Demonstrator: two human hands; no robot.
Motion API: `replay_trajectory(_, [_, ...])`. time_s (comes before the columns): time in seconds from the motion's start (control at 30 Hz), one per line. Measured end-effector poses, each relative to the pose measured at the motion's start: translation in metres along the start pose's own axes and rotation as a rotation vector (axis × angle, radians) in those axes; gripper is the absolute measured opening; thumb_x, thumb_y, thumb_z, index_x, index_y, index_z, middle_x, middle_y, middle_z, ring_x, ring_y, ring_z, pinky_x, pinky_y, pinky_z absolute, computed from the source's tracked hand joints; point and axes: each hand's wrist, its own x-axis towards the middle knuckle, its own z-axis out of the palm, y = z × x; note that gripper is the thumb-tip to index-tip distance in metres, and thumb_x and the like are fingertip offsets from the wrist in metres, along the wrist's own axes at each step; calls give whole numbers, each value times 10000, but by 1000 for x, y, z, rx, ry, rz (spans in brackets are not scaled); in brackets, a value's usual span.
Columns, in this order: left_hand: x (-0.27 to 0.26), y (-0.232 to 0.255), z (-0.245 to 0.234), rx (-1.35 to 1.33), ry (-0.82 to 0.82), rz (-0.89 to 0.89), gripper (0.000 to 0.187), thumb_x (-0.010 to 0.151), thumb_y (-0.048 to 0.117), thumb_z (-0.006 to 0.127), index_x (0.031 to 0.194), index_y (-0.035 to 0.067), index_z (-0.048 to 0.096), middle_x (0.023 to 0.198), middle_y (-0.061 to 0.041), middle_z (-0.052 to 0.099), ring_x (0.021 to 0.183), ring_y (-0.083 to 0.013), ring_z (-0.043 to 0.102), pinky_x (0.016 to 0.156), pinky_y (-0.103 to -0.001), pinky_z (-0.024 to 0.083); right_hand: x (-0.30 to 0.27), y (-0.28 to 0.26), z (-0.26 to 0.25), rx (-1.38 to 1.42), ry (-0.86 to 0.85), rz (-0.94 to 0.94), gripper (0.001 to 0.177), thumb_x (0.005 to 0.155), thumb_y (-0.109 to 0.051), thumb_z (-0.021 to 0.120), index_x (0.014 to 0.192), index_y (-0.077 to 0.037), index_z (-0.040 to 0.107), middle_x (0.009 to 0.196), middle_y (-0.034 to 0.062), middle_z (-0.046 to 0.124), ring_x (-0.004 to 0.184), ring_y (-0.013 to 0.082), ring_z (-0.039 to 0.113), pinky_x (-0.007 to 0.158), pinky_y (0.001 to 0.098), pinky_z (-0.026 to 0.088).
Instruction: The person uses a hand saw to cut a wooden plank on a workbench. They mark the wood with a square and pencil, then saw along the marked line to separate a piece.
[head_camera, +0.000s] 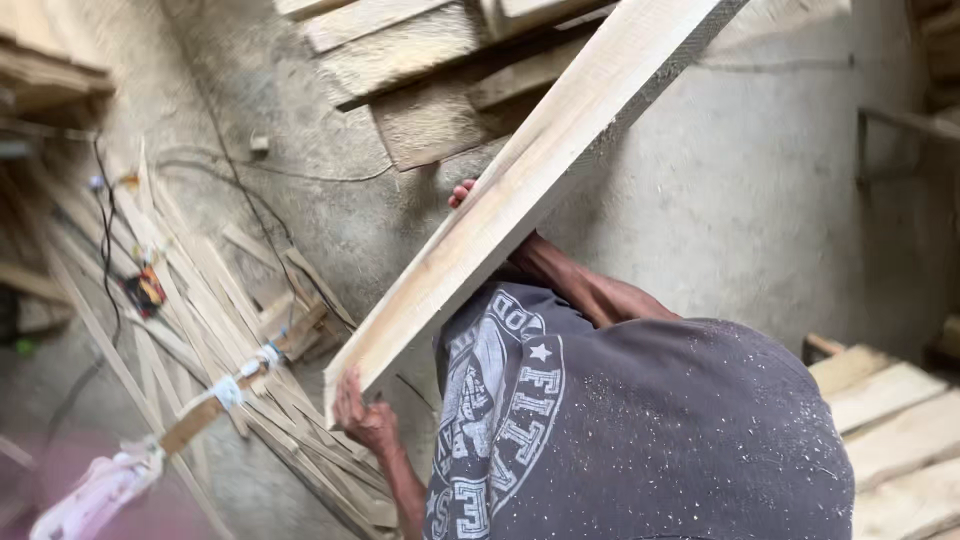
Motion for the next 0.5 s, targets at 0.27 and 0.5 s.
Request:
replay_trajectory(0.27, [142, 43, -64, -56, -35, 353, 612, 703, -145, 564, 1261, 73, 691, 1246, -117, 723, 1200, -332, 670, 1067, -489, 483, -4, -42, 47, -20, 72, -347, 515, 1092, -511, 452, 1215, -22, 550, 1171, 166, 654, 1153, 306, 629, 1091, 488, 496])
replay_trajectory(0.5, [226, 120, -83, 136, -40, 498, 603, 709, -124, 604, 1255, 104, 725, 1164, -93, 753, 1062, -263, 695, 1035, -457, 506, 40, -110, 84, 187, 262, -413, 547, 1031, -511, 427, 1197, -7, 560, 1167, 197, 666, 1103, 344, 671, 1031, 506, 530])
